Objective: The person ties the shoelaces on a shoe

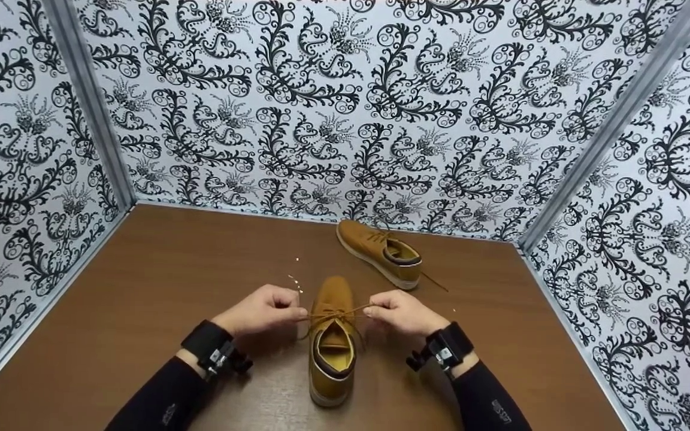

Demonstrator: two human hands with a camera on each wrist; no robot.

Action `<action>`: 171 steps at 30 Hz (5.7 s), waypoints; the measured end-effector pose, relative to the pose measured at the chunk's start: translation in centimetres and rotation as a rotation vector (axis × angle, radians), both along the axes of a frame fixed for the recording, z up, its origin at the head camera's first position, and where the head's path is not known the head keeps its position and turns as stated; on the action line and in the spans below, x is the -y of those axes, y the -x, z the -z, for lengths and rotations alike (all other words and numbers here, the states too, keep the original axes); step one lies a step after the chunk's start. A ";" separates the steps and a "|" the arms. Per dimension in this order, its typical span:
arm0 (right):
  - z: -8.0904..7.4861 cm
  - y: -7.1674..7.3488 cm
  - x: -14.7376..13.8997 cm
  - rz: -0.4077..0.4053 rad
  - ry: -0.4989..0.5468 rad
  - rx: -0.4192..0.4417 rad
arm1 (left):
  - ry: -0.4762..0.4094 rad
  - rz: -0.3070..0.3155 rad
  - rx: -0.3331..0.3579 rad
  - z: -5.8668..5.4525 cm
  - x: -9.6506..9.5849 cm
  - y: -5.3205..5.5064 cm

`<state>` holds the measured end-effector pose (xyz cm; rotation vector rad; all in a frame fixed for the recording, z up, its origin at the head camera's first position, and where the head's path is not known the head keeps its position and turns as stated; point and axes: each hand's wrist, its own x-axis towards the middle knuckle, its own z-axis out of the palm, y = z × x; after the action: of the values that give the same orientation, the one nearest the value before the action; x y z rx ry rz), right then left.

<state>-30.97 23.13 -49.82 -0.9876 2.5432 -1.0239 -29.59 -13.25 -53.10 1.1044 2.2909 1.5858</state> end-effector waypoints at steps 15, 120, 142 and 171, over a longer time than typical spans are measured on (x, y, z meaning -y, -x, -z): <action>0.0 0.6 -0.9 -0.077 0.041 -0.050 | -0.035 0.047 -0.064 0.0 0.5 0.2; 2.0 1.4 -1.6 -0.146 0.140 0.268 | -0.033 -0.189 0.441 1.0 1.1 0.5; 0.5 -1.0 1.4 -0.092 -0.087 0.355 | 0.240 -0.177 0.399 -2.4 -3.8 -4.3; -0.5 -0.7 5.3 0.032 0.005 0.244 | 0.104 -0.418 0.311 -2.4 -3.9 -5.0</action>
<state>-30.29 17.80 -49.33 -0.7724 2.3641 -1.0867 -24.60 -9.36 -50.74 0.3331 2.4509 1.6030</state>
